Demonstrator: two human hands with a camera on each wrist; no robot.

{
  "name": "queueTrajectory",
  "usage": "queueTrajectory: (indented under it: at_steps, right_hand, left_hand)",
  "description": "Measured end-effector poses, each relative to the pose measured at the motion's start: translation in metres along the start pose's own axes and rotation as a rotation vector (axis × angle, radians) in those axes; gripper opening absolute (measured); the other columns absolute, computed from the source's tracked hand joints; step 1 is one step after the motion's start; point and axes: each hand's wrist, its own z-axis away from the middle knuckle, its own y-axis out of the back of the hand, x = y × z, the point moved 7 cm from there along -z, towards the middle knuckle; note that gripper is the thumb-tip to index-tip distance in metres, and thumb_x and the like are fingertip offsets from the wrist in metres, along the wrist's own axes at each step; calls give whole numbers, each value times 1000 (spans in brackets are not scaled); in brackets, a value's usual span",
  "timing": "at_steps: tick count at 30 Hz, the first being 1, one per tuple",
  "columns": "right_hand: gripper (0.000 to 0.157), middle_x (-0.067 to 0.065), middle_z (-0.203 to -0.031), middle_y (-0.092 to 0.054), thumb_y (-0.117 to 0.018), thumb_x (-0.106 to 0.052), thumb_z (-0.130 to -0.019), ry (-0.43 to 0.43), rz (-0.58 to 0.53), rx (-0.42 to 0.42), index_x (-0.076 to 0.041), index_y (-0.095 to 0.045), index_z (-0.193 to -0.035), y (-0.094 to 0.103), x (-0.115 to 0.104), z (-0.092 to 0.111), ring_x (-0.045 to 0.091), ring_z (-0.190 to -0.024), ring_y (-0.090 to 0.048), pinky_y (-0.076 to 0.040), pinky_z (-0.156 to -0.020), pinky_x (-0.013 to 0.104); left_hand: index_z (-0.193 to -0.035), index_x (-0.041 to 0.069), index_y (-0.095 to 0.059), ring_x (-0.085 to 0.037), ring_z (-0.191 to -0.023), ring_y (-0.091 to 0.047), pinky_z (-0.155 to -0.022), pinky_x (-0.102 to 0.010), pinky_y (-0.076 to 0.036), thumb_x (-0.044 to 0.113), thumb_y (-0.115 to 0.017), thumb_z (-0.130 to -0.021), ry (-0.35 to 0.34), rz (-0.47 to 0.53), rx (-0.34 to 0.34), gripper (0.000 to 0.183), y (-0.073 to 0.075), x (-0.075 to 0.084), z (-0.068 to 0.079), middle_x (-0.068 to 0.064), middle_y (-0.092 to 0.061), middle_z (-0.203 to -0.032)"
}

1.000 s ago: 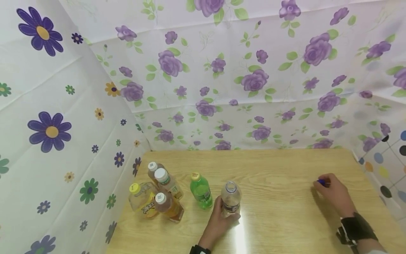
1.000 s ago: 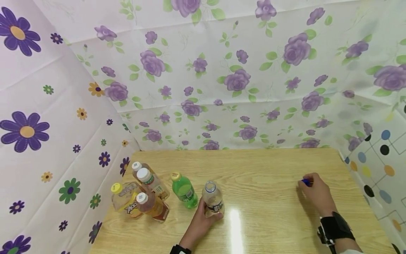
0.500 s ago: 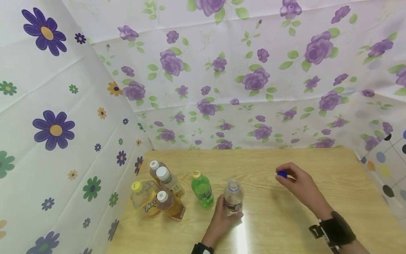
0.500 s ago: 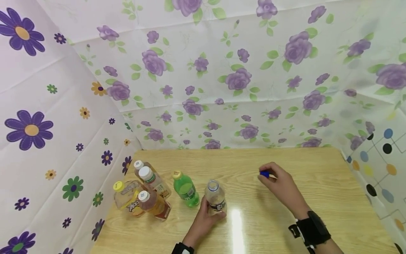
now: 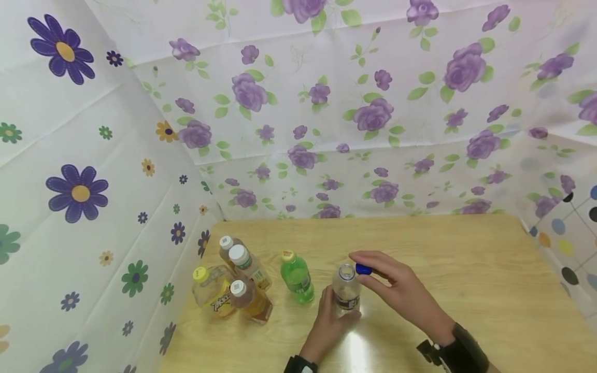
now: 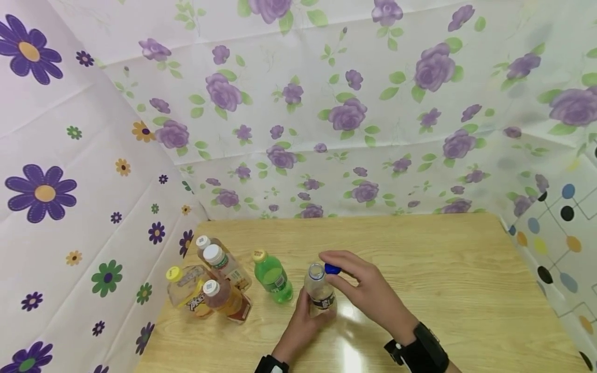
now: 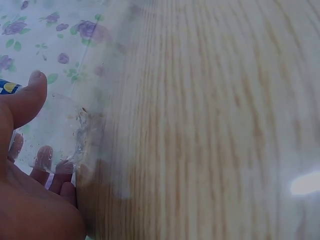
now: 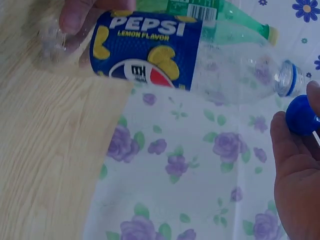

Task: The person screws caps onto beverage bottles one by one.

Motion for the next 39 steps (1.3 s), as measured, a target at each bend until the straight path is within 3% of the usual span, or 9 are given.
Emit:
queueTrajectory:
  at_steps: [11, 17, 22, 28, 33, 39]
  right_hand:
    - [53, 14, -145, -62, -72, 17, -92, 157, -44, 75, -3, -67, -141, -5, -13, -6, 29, -134, -59, -54, -103, 35]
    - [51, 12, -144, -63, -79, 13, -88, 215, 87, 61, -5, -72, -135, -13, -19, -6, 28, -133, -60, -55, -100, 28]
    - [53, 12, -145, -62, -79, 15, -87, 222, 110, 42, -5, -71, -136, -15, -18, -4, 29, -131, -62, -56, -99, 27]
    - [56, 11, -151, -58, -73, 13, -94, 201, 160, -13, -6, -64, -146, -18, -16, -6, 28, -135, -59, -53, -103, 27]
    - [57, 13, -154, -54, -66, 14, -97, 238, 213, -47, -2, -57, -152, -24, -17, -6, 29, -137, -57, -51, -105, 25]
    - [55, 10, -151, -57, -69, 10, -98, 265, 226, -39, -4, -59, -150, -22, -19, -8, 26, -130, -62, -54, -100, 24]
  left_hand:
    - [-154, 38, -40, -38, -149, -36, -115, -76, -28, 46, -81, -93, -21, -12, 9, 74, 1, 1, -2, -2, -39, -156]
    - [-152, 41, -41, -32, -144, -40, -115, -72, -32, 42, -82, -93, -48, 9, -4, 71, -2, 1, -3, 2, -41, -151]
    - [-151, 40, -41, -34, -144, -40, -114, -72, -33, 42, -82, -92, -65, -14, 1, 72, -3, 2, -3, 1, -42, -150]
    - [-153, 41, -40, -34, -146, -38, -116, -73, -30, 41, -82, -92, -48, -7, 4, 74, -1, -1, -3, 1, -41, -153]
    - [-151, 42, -41, -32, -145, -38, -115, -73, -31, 41, -82, -93, -41, 5, -6, 71, -3, -2, -4, 2, -42, -151]
    - [-152, 43, -41, -33, -146, -38, -114, -75, -30, 41, -81, -93, -38, -6, 1, 72, -1, -1, -2, 3, -41, -152]
